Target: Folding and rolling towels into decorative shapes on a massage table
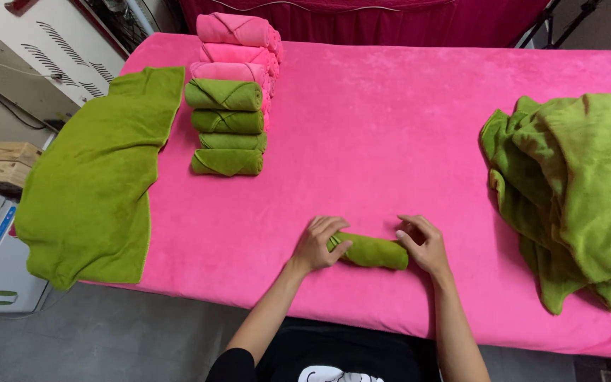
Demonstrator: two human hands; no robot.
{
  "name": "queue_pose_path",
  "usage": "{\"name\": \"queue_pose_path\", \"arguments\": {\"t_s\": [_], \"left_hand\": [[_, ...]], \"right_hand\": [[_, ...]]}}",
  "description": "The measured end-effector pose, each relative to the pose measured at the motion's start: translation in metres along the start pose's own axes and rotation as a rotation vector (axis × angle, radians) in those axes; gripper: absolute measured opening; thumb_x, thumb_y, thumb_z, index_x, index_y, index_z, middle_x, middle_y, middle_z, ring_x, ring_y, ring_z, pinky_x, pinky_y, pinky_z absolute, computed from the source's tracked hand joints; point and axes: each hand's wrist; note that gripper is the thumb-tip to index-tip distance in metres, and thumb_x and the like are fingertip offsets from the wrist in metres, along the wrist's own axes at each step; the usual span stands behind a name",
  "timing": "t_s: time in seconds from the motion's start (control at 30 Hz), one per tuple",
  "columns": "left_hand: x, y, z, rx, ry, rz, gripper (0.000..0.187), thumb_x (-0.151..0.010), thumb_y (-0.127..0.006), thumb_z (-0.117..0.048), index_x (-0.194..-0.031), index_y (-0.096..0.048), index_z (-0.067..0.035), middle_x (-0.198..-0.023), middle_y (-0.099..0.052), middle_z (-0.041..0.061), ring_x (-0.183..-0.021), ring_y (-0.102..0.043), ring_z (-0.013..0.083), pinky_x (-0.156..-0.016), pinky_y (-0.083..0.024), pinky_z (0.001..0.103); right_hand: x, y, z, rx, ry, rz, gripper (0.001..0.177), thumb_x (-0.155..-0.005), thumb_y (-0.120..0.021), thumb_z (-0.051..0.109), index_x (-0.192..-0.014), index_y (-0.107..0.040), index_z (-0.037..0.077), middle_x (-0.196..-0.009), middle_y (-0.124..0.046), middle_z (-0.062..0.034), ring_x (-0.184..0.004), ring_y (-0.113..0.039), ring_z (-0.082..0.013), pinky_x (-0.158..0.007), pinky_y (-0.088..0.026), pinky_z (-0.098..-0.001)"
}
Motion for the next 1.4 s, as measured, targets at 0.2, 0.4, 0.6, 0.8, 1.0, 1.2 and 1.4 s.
{"name": "queue_pose_path", "arguments": {"t_s": [0.2,0.4,0.6,0.8,1.0,1.2,1.4], "left_hand": [[0.0,0.025,-0.019,0.121,0.05,0.129,0.053,-0.092,-0.075,-0.053,-0.122,-0.068,-0.011,-0.102,-0.071,0.013,-0.097,-0.072,0.0364,-0.086,-0.055,0.051],[0.007,-0.001,0.001,-0.022,0.223,-0.024,0.039,-0.096,-0.076,-0.041,-0.12,-0.072,-0.011,-0.097,-0.075,0.013,-0.094,-0.074,0.0348,-0.088,-0.056,0.048],[-0.003,0.018,0.006,0.152,0.251,-0.139,0.061,-0.098,-0.066,-0.056,-0.135,-0.065,-0.008,-0.13,-0.069,0.016,-0.127,-0.065,0.035,-0.109,-0.049,0.048],[-0.006,0.003,0.005,-0.027,0.27,-0.036,0.057,-0.095,-0.076,-0.033,-0.145,-0.058,-0.012,-0.142,-0.06,0.016,-0.137,-0.057,0.0365,-0.114,-0.043,0.053],[-0.001,-0.003,0.018,0.025,0.275,-0.087,0.066,-0.093,-0.08,-0.039,-0.148,-0.056,-0.011,-0.139,-0.062,0.014,-0.134,-0.059,0.0355,-0.114,-0.044,0.05],[0.014,-0.015,0.039,-0.245,0.398,-0.059,0.074,-0.102,-0.028,-0.077,-0.132,-0.068,-0.023,-0.111,-0.069,0.004,-0.108,-0.069,0.0245,-0.101,-0.046,0.043],[0.007,0.016,0.016,0.125,0.355,0.052,0.071,-0.095,-0.07,-0.051,-0.15,-0.053,-0.01,-0.135,-0.063,0.018,-0.125,-0.062,0.0383,-0.112,-0.037,0.055]], "right_hand": [[0.002,0.003,0.008,0.007,0.006,0.054,0.038,-0.091,-0.077,0.033,-0.126,-0.08,0.017,-0.099,-0.076,-0.0082,-0.093,-0.072,-0.0246,-0.086,-0.055,-0.0416],[0.004,0.023,0.023,-0.184,-0.035,0.369,0.096,-0.063,-0.096,0.035,-0.15,-0.062,0.011,-0.149,-0.056,-0.0216,-0.146,-0.045,-0.0425,-0.12,-0.029,-0.0606],[0.005,-0.001,-0.012,-0.226,-0.145,-0.138,0.038,-0.105,-0.059,-0.001,-0.143,-0.062,0.0,-0.13,-0.067,-0.02,-0.125,-0.064,-0.0335,-0.105,-0.052,-0.0463],[0.005,0.003,0.01,-0.047,0.02,0.118,0.091,-0.073,-0.093,0.021,-0.153,-0.053,0.007,-0.15,-0.052,-0.0224,-0.146,-0.045,-0.0443,-0.122,-0.033,-0.0583],[0.001,-0.004,0.02,-0.01,0.018,-0.007,0.075,-0.082,-0.088,0.012,-0.149,-0.056,0.001,-0.137,-0.062,-0.0218,-0.135,-0.057,-0.0409,-0.117,-0.042,-0.0541],[0.012,-0.012,-0.019,0.226,0.032,-0.038,0.057,-0.096,-0.071,0.044,-0.144,-0.067,0.014,-0.111,-0.072,-0.0109,-0.101,-0.067,-0.0288,-0.1,-0.046,-0.0439],[0.016,0.006,0.002,0.103,0.015,0.15,0.083,-0.073,-0.092,0.041,-0.148,-0.063,0.021,-0.13,-0.072,-0.0053,-0.117,-0.062,-0.0291,-0.107,-0.039,-0.0434]]}}
Point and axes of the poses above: each hand's wrist, its own x-axis away from the middle knuckle, its own y-axis out of the back of the hand, z = x × y
